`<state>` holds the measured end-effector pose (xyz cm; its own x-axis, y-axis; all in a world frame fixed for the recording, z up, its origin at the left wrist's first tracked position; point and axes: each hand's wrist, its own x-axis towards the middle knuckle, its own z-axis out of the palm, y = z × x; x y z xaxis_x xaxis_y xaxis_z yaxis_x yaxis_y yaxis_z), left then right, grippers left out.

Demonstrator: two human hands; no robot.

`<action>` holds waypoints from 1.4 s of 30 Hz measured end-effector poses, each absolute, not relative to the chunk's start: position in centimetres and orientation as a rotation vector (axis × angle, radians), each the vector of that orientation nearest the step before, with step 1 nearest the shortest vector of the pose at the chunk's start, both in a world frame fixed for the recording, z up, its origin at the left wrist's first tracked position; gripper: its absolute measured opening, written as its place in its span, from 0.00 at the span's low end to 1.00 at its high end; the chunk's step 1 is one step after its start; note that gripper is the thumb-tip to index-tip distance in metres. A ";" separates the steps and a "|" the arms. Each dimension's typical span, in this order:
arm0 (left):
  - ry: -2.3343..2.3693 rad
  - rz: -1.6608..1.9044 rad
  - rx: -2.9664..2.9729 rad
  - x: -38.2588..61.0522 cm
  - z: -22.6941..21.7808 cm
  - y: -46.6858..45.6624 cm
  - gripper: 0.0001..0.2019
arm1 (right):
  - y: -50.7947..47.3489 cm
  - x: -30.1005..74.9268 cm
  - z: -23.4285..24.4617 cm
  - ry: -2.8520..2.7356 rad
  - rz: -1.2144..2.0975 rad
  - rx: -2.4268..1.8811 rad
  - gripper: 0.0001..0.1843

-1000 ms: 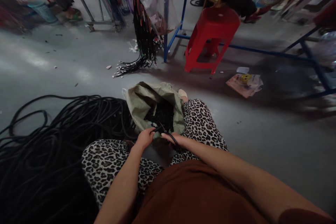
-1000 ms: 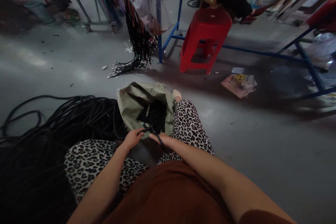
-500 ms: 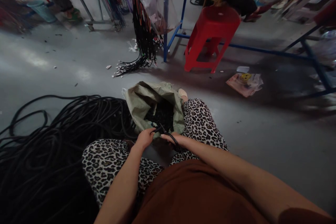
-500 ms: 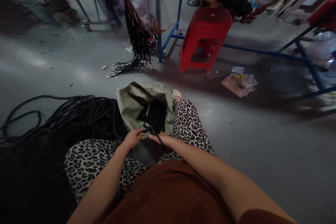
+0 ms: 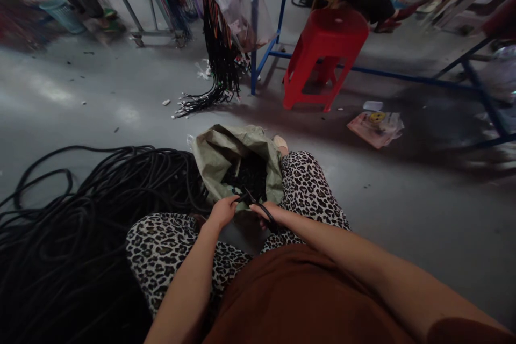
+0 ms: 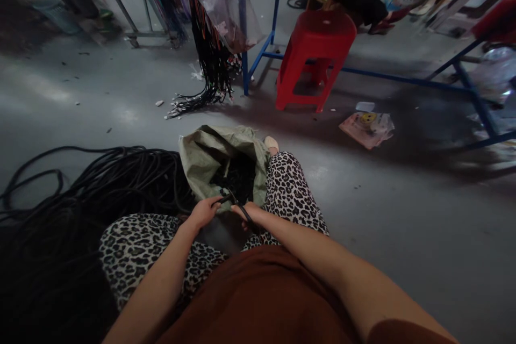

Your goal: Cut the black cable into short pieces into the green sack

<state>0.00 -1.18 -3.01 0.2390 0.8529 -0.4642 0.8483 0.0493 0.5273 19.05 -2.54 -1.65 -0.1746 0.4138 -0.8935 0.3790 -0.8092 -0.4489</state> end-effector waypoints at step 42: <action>1.584 -0.166 1.803 0.6 -3.3 -1.4 0.19 | -3.0 19.3 -2.4 -1.360 2.016 -2.195 0.18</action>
<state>0.61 -1.38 -3.30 0.2368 0.8132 -0.5316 0.9056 0.0134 0.4239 19.28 -3.03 -2.41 -0.0971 0.4716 -0.8765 0.6364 -0.6477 -0.4190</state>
